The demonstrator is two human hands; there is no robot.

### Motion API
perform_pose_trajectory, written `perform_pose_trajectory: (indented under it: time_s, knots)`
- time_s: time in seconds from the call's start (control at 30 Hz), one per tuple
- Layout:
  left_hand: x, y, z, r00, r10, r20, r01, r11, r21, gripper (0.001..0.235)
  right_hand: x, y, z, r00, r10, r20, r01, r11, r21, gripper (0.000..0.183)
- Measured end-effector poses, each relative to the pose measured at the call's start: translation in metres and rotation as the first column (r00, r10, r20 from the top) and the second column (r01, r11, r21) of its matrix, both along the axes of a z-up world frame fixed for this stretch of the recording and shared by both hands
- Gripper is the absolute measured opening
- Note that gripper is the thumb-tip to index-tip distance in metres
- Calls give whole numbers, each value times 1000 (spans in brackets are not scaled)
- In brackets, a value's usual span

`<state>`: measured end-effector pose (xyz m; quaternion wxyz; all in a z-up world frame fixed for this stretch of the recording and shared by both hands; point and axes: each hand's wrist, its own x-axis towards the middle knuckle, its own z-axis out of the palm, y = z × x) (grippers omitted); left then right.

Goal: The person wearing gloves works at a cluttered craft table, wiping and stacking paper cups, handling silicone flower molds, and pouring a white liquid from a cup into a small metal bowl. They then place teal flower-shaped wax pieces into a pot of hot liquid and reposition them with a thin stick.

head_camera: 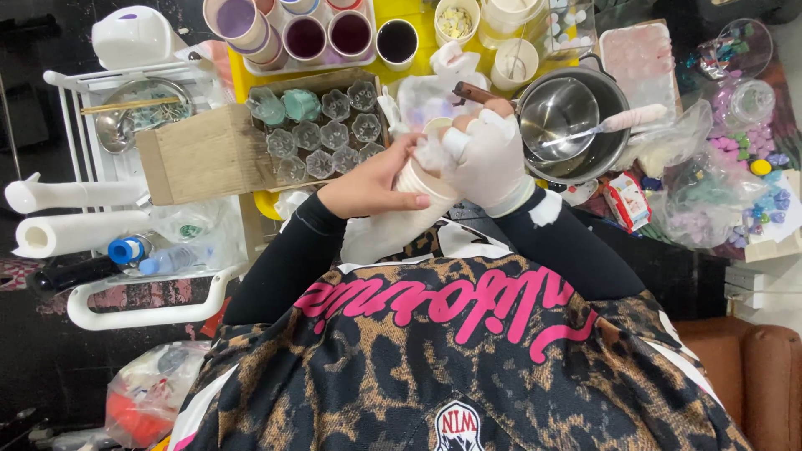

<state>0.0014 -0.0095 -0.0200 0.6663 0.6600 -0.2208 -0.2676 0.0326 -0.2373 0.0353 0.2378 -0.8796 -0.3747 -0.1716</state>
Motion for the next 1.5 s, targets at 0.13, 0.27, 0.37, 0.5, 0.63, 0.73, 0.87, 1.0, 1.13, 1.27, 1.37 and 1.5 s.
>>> perform_pose_trajectory:
  time_s: [0.13,0.27,0.37,0.5,0.63,0.73,0.87,1.0,1.13,1.27,1.37,1.5]
  knots:
    - [2,-5,16,998,-12,60,4,992,124,85,4,-5,-1,958,68,280,-62,998,-31,17]
    - [2,-6,41,999,-46,8,45,991,127,94,4,4,8,971,5,240,-56,977,204,26]
    - [1,-1,48,996,-60,68,52,992,113,99,2,14,25,955,104,-278,83,807,585,33]
    - [1,4,45,993,-105,44,102,993,63,96,5,-2,1,381,572,-727,569,474,672,44]
    - [1,3,43,991,-122,-53,122,992,-5,87,0,-5,-11,534,451,-715,471,544,695,45]
    - [3,1,32,988,-127,-86,127,992,-4,76,1,-5,-27,687,233,-689,474,575,667,42]
    - [7,-7,46,993,-103,61,92,981,173,71,-9,1,-25,988,-116,106,79,948,307,23]
    - [1,-22,69,977,-103,184,30,931,363,84,-18,11,-20,775,450,-443,178,518,837,58]
    - [1,-15,60,987,-93,128,45,940,337,86,1,-3,20,904,265,-337,-158,937,313,32]
    - [4,8,42,996,-86,-18,86,996,29,85,12,-10,52,699,521,-490,-283,830,480,66]
    - [2,13,30,995,-100,-20,100,995,15,85,13,-13,56,723,479,-498,-377,878,295,68]
    - [1,8,23,992,-125,22,121,982,142,88,10,-14,21,733,140,-666,-268,959,-93,49]
